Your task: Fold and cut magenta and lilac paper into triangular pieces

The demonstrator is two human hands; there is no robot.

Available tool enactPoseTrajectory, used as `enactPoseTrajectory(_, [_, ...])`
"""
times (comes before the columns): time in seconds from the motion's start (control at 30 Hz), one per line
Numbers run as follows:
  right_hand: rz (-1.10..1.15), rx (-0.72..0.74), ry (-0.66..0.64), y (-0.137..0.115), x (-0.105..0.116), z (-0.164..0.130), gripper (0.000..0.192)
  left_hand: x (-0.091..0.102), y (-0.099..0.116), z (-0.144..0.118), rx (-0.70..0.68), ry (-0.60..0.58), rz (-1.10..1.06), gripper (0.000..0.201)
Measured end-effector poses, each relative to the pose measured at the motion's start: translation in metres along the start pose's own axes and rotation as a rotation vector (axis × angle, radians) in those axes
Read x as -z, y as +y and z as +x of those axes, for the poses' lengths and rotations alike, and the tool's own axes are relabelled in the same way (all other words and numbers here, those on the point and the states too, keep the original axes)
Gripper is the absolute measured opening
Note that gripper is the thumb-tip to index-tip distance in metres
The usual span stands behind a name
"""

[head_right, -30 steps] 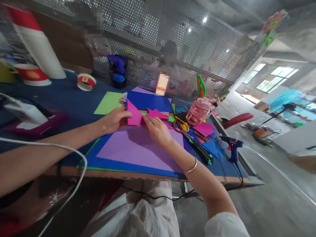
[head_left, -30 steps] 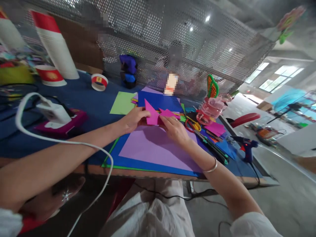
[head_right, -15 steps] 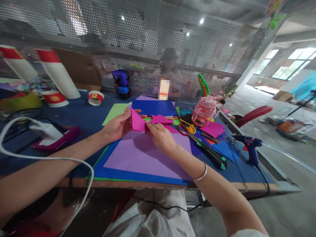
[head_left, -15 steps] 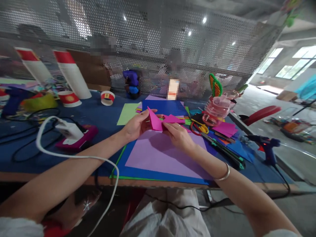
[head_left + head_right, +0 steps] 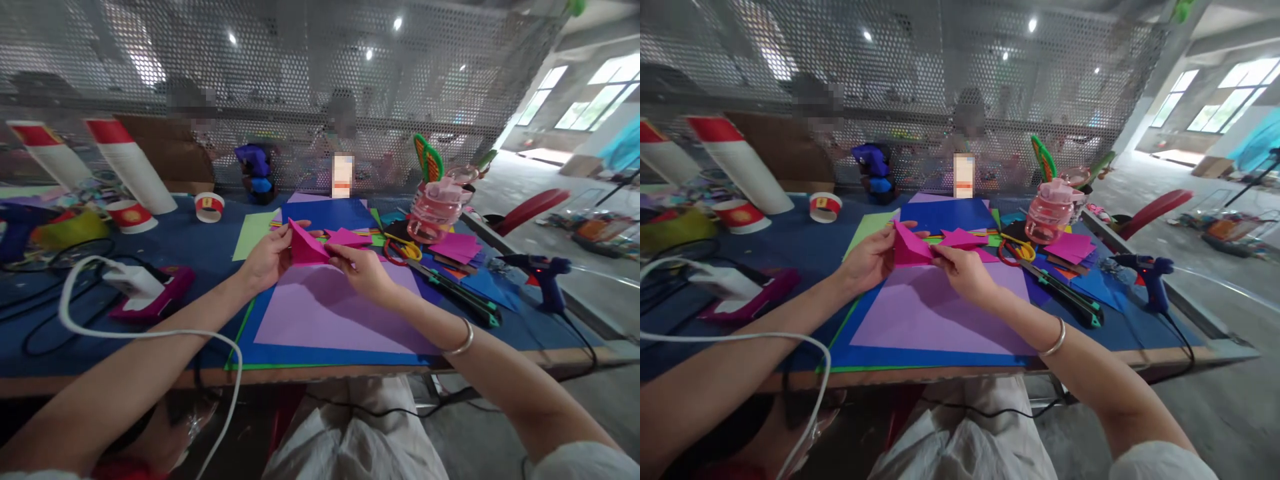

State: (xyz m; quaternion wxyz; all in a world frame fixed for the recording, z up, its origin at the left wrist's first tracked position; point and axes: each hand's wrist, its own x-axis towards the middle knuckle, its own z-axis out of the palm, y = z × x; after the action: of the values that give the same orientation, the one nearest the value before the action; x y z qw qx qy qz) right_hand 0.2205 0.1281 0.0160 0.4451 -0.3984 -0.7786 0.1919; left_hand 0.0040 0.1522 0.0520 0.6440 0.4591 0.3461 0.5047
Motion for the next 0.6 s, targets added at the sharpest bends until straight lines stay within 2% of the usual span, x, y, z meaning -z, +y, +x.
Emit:
enactPoseTrajectory(0.1, [0.122,-0.125,0.021,-0.006,0.004,0.004,0.017,-0.001,0.0,0.002,-0.013,0.052,0.023,0.017])
enactPoseTrajectory(0.23, [0.223,-0.206,0.044,-0.003,0.006,0.01,0.03,-0.002,-0.001,0.004,-0.012,0.039,0.031,0.015])
enactPoseTrajectory(0.43, [0.503,-0.36,-0.011,0.007,0.004,0.014,0.014,-0.003,-0.001,-0.001,0.007,0.032,0.054,0.01])
enactPoseTrajectory(0.53, [0.557,-0.388,0.017,0.01,0.006,0.014,0.018,-0.002,-0.003,-0.001,0.009,0.045,0.086,0.011])
enactPoseTrajectory(0.6, [0.531,-0.374,0.081,0.011,0.01,0.016,0.019,0.001,-0.004,0.002,0.008,0.061,0.097,0.01])
